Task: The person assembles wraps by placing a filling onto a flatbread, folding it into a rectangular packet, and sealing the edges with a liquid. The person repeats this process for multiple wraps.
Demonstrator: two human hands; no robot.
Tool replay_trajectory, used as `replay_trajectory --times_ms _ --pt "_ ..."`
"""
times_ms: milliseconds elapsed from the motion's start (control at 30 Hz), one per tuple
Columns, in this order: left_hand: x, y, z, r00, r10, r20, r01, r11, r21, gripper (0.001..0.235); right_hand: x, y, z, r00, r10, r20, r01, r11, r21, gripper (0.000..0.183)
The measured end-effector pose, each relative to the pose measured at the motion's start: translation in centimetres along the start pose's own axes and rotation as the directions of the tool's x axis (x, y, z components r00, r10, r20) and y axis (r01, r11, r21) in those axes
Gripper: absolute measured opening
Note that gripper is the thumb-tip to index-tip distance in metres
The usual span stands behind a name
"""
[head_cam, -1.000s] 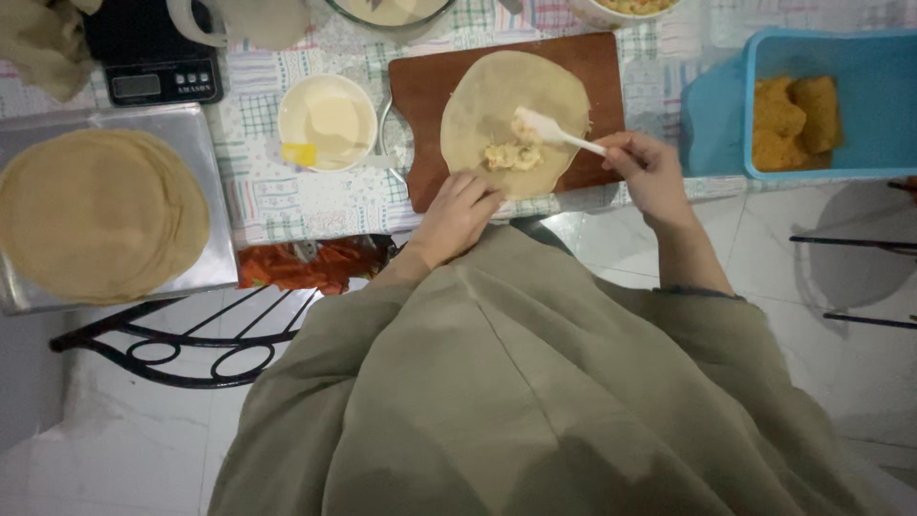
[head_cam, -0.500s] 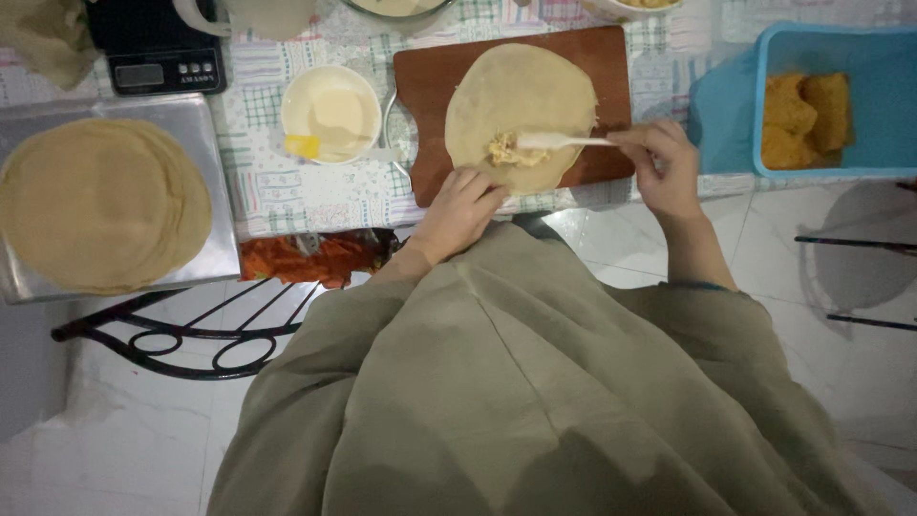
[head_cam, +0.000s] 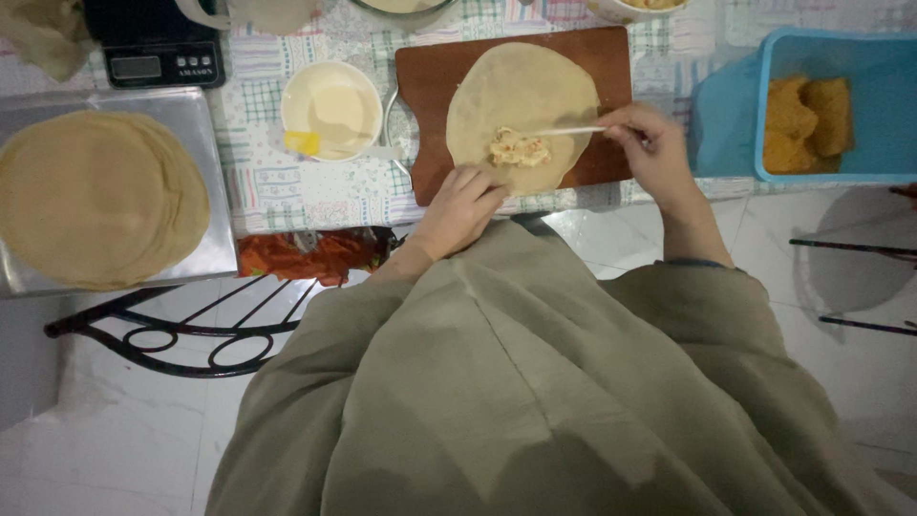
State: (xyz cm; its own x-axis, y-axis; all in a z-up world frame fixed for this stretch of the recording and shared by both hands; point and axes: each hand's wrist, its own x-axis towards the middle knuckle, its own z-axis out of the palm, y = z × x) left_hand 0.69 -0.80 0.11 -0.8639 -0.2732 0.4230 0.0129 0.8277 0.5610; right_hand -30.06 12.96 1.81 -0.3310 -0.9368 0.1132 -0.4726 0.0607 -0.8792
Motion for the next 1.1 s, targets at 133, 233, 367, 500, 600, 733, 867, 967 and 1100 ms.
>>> replay_trajectory --times_ms 133,233,367,500,600,733,867,967,1100 --pt "0.1 -0.2 0.2 0.999 0.029 -0.014 -0.029 0.999 0.022 0.025 1.2 0.5 0.4 1.000 0.018 -0.021 -0.018 1.000 0.005 0.013" --pt "0.0 -0.2 0.3 1.000 0.009 -0.005 -0.009 1.000 0.017 0.025 1.6 0.6 0.8 0.998 -0.062 0.002 0.062 0.994 -0.090 0.012" --pt "-0.1 -0.4 0.2 1.000 0.018 -0.007 -0.018 1.000 0.004 0.026 1.5 0.1 0.6 0.999 -0.013 0.050 0.018 0.994 -0.111 0.015" --pt "0.0 -0.4 0.2 0.999 0.027 -0.018 -0.027 1.000 0.008 0.025 1.2 -1.1 0.1 0.994 -0.080 0.075 0.092 0.981 -0.170 0.012" --pt "0.0 -0.4 0.3 0.999 0.025 -0.026 -0.025 1.000 0.003 0.025 0.7 -2.4 0.2 0.992 -0.122 0.036 0.127 0.963 -0.238 0.014" --pt "0.0 -0.3 0.4 1.000 0.004 -0.014 -0.004 1.000 0.004 0.024 0.4 -3.9 0.6 0.993 -0.113 0.043 0.119 0.972 -0.201 0.016" --pt "0.0 -0.5 0.5 1.000 0.012 -0.018 -0.012 1.000 0.000 0.025 0.7 -3.8 1.1 0.989 -0.147 -0.005 0.143 0.969 -0.204 0.017" --pt "0.0 -0.4 0.7 1.000 0.015 -0.007 -0.015 1.000 0.025 0.028 0.6 -2.6 1.1 0.989 -0.148 -0.009 0.145 0.977 -0.154 0.015" --pt "-0.1 -0.3 0.4 1.000 0.010 -0.006 -0.010 1.000 0.010 0.029 -0.4 -1.0 0.1 0.996 -0.095 -0.003 0.094 0.989 -0.116 0.016"
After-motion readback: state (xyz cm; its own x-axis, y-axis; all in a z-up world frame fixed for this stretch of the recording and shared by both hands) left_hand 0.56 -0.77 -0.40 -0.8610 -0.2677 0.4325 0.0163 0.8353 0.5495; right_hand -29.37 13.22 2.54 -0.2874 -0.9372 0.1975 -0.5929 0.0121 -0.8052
